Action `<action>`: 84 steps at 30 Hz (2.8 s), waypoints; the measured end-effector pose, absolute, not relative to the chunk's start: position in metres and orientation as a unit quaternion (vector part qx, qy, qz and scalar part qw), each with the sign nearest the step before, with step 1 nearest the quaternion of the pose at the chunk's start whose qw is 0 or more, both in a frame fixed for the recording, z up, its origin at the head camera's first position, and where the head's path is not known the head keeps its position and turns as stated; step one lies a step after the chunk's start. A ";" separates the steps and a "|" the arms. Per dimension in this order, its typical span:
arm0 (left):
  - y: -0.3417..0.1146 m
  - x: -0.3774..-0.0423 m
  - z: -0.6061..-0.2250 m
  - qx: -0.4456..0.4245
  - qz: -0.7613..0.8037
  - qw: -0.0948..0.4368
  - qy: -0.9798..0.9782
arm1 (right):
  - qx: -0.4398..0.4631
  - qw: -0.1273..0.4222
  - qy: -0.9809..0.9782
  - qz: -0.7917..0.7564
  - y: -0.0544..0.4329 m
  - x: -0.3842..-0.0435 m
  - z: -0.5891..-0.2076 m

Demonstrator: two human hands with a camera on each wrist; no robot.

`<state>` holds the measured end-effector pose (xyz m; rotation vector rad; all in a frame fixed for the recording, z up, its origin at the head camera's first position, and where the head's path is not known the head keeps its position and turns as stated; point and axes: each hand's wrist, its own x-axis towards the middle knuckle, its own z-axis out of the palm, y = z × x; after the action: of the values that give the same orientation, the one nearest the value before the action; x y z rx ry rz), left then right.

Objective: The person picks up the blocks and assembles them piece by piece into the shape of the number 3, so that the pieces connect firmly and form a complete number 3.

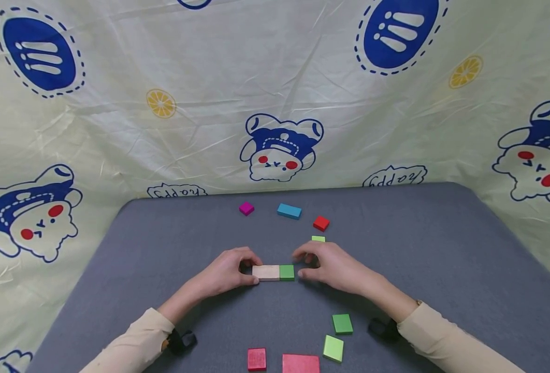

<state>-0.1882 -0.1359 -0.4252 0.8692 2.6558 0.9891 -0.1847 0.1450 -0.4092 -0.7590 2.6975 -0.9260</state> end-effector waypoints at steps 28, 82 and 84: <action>-0.136 -0.188 -0.426 0.291 0.328 0.087 0.895 | -0.246 0.044 0.921 -0.299 0.202 -0.206 -0.402; -0.137 -0.189 -0.426 0.289 0.337 0.091 0.891 | -0.255 0.066 0.912 -0.315 0.178 -0.221 -0.413; -0.137 -0.189 -0.426 0.289 0.337 0.092 0.891 | -0.261 0.068 0.908 -0.319 0.176 -0.221 -0.412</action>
<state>-0.1890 -0.1375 -0.4263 0.8589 2.6469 1.0016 -0.2206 0.1756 -0.4121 -0.7863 2.7361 -0.9609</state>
